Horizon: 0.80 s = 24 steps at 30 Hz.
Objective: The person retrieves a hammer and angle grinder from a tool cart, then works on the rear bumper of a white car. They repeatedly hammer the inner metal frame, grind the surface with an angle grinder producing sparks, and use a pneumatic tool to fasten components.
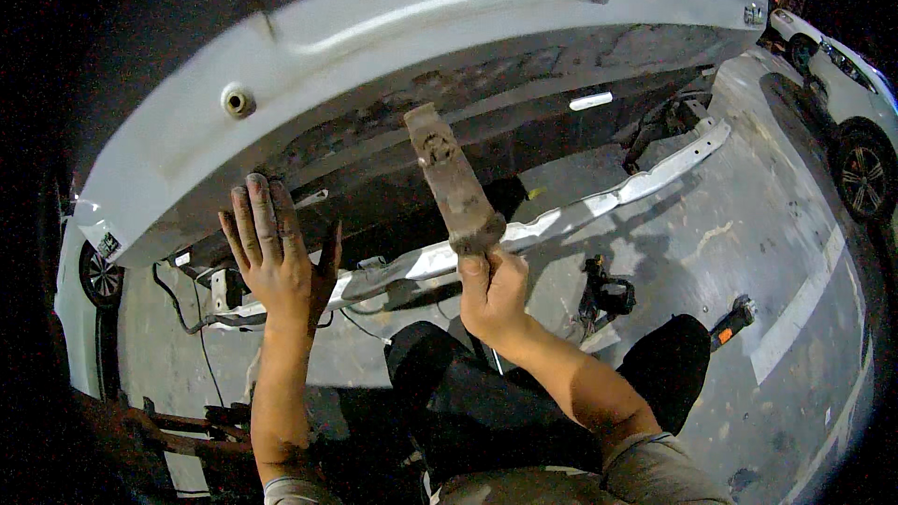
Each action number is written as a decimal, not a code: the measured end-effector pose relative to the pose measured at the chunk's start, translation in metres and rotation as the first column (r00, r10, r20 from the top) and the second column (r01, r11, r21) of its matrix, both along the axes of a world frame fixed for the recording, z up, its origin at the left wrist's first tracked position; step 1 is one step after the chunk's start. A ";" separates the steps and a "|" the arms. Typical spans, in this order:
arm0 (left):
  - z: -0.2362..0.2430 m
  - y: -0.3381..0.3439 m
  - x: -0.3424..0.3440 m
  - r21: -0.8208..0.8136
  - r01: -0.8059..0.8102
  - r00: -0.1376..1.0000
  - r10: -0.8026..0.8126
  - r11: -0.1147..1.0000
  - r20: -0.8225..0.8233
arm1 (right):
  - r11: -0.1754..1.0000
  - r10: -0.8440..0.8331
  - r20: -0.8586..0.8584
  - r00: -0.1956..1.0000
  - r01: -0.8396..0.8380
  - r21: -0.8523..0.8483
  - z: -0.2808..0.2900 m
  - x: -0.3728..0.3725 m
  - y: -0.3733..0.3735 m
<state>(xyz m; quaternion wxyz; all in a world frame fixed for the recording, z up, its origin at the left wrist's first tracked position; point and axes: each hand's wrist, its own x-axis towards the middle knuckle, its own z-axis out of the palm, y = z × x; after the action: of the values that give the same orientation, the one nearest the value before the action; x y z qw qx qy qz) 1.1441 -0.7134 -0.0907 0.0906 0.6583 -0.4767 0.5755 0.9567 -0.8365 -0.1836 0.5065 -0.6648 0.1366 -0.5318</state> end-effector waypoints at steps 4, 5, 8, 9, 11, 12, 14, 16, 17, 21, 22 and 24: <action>0.000 -0.014 -0.012 -0.041 0.063 0.997 -0.065 0.997 -0.052 | 0.998 -0.018 0.077 0.997 0.014 0.054 -0.011 -0.001 -0.002; 0.003 -0.011 -0.012 -0.004 0.075 0.996 -0.075 0.997 -0.042 | 0.999 -0.033 0.085 0.996 0.031 0.022 -0.006 -0.002 -0.003; -0.005 -0.007 -0.005 -0.010 0.028 0.999 -0.028 1.000 -0.026 | 0.994 -0.062 0.011 0.998 0.063 -0.091 -0.001 -0.010 -0.008; -0.006 -0.006 -0.004 -0.010 0.011 1.000 -0.011 1.000 -0.008 | 0.993 0.120 -0.074 0.990 -0.119 0.013 0.000 -0.021 -0.007; -0.003 -0.007 -0.015 -0.013 0.025 0.999 -0.025 1.000 -0.038 | 0.978 0.105 -0.209 0.972 -0.139 -0.158 -0.016 -0.051 -0.008; -0.002 -0.007 -0.017 -0.007 0.011 0.999 -0.011 1.000 -0.046 | 0.951 0.042 -0.345 0.938 -0.143 -0.274 -0.041 -0.071 -0.009; 0.011 -0.017 -0.027 0.017 0.023 1.000 -0.023 1.000 0.012 | 0.933 0.067 -0.627 0.776 -0.271 -0.236 -0.089 -0.117 -0.019; 0.015 -0.035 -0.040 0.014 0.045 0.999 -0.046 0.999 0.029 | 0.942 0.173 -0.818 0.548 -0.336 -0.026 -0.135 -0.166 -0.028; 0.015 -0.045 -0.044 0.004 0.046 0.998 -0.046 0.999 0.032 | 0.945 0.174 -0.872 0.458 -0.326 0.017 -0.155 -0.179 -0.034; 0.047 -0.074 -0.079 0.106 0.025 0.997 -0.033 0.994 0.075 | 0.971 0.193 -0.974 0.118 -0.167 0.172 -0.189 -0.183 -0.048; 0.063 -0.087 -0.095 0.149 0.063 0.996 -0.072 0.987 0.055 | 0.968 0.215 -0.971 0.108 -0.157 0.197 -0.216 -0.184 -0.050; 0.093 -0.123 -0.136 0.267 0.001 1.000 -0.007 0.964 0.020 | 0.951 0.278 -0.956 0.090 -0.167 0.261 -0.269 -0.187 -0.054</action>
<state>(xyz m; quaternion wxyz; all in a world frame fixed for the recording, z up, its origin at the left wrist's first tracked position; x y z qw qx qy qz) 1.0083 -0.8362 0.0026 -0.0025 0.6576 -0.5520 0.5126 0.7697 -0.8903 -0.4530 0.3917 -0.8390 0.3556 0.1275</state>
